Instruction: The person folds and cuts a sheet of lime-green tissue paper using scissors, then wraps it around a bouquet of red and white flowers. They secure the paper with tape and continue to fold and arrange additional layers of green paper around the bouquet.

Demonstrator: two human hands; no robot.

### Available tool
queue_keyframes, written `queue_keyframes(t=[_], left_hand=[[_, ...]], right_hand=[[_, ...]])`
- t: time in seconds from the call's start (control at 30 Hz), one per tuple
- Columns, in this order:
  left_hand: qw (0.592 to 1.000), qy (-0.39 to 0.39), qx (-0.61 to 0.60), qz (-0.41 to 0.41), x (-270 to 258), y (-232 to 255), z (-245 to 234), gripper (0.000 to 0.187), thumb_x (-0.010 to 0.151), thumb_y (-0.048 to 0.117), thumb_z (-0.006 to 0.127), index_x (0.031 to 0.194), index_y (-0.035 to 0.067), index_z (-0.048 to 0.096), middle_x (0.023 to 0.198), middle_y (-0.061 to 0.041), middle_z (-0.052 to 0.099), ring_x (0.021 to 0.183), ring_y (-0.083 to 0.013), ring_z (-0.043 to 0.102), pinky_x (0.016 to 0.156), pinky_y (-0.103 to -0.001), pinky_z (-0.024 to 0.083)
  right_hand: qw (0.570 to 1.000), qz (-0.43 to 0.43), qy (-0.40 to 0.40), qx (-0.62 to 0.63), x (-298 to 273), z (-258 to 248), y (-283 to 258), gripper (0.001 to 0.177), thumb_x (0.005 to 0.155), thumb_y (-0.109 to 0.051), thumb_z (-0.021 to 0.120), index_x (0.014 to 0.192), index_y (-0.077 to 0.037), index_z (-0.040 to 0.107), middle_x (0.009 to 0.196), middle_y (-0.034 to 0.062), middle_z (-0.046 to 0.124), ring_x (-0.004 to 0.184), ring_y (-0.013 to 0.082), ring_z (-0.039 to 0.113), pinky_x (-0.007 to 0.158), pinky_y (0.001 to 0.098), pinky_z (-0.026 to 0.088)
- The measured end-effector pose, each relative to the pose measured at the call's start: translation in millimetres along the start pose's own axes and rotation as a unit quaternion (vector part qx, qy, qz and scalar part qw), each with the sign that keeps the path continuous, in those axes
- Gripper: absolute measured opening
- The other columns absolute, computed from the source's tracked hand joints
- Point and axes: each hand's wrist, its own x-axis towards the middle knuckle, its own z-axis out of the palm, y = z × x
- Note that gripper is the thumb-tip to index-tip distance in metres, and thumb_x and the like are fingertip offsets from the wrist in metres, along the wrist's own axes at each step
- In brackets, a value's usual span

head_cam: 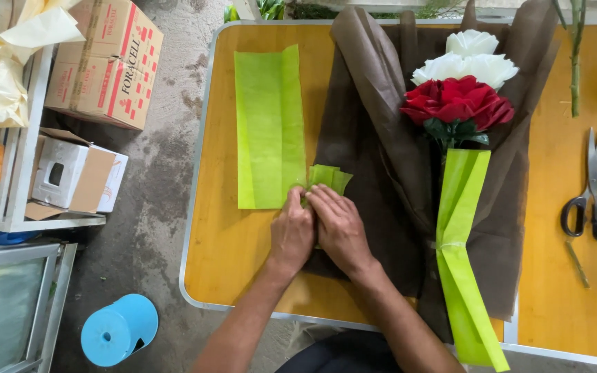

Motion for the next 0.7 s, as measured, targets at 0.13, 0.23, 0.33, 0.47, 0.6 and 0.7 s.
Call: queue_keyframes(t=[0.13, 0.23, 0.33, 0.47, 0.6, 0.7], left_hand=[[0.999, 0.041, 0.028, 0.022, -4.7, 18.8, -36.6, 0.034, 0.093, 0.010, 0.058, 0.125, 0.013, 0.070, 0.115, -0.008, 0.052, 0.092, -0.0335, 0.072, 0.063, -0.050, 0.063], [0.992, 0.121, 0.012, 0.037, -8.6, 14.3, -29.4, 0.034, 0.097, 0.014, 0.059, 0.129, 0.016, 0.067, 0.113, -0.007, 0.055, 0.089, -0.0302, 0.072, 0.070, -0.042, 0.062], [0.965, 0.152, -0.211, -0.046, -27.4, 10.6, -39.9, 0.033, 0.101, 0.020, 0.061, 0.131, 0.006, 0.062, 0.114, -0.012, 0.057, 0.076, -0.0299, 0.068, 0.065, -0.041, 0.059], [0.918, 0.090, -0.331, -0.201, -47.1, 17.0, -70.3, 0.034, 0.101, 0.028, 0.063, 0.129, 0.010, 0.068, 0.100, -0.013, 0.074, 0.072, -0.0255, 0.073, 0.064, -0.036, 0.058], [0.907, 0.061, -0.355, -0.216, -54.6, 16.7, -58.1, 0.042, 0.094, 0.028, 0.072, 0.131, 0.010, 0.067, 0.097, -0.013, 0.078, 0.066, -0.0233, 0.073, 0.059, -0.034, 0.057], [0.942, 0.116, -0.266, -0.170, -50.9, 30.4, -65.1, 0.054, 0.090, 0.038, 0.078, 0.131, 0.006, 0.065, 0.101, -0.018, 0.072, 0.061, -0.0272, 0.071, 0.053, -0.038, 0.056]], right_hand=[[0.998, 0.001, -0.055, -0.028, -4.2, 10.0, 29.1, 0.048, 0.082, 0.001, 0.056, 0.126, -0.011, 0.072, 0.127, 0.0129, 0.073, 0.120, 0.0324, 0.069, 0.093, 0.0447, 0.054], [0.997, 0.009, -0.069, -0.047, -2.0, 13.3, 39.8, 0.043, 0.085, -0.002, 0.058, 0.124, -0.011, 0.073, 0.128, 0.0101, 0.073, 0.129, 0.0281, 0.064, 0.103, 0.0417, 0.050], [0.997, 0.032, -0.066, -0.026, -7.3, 15.8, 43.1, 0.035, 0.092, -0.005, 0.059, 0.124, -0.011, 0.074, 0.130, 0.0100, 0.073, 0.131, 0.0276, 0.062, 0.104, 0.0433, 0.050], [0.998, 0.038, -0.052, 0.016, -9.9, 20.2, 46.4, 0.031, 0.095, -0.005, 0.061, 0.122, -0.012, 0.075, 0.131, 0.0099, 0.073, 0.130, 0.0284, 0.063, 0.104, 0.0447, 0.049], [0.998, 0.029, -0.050, 0.012, -9.8, 19.2, 46.2, 0.030, 0.094, -0.006, 0.063, 0.122, -0.013, 0.075, 0.133, 0.0090, 0.072, 0.130, 0.0277, 0.063, 0.104, 0.0449, 0.049], [0.998, 0.033, -0.049, 0.004, -13.0, 24.5, 50.1, 0.030, 0.095, -0.007, 0.063, 0.122, -0.013, 0.075, 0.132, 0.0089, 0.072, 0.130, 0.0275, 0.063, 0.104, 0.0454, 0.049]])
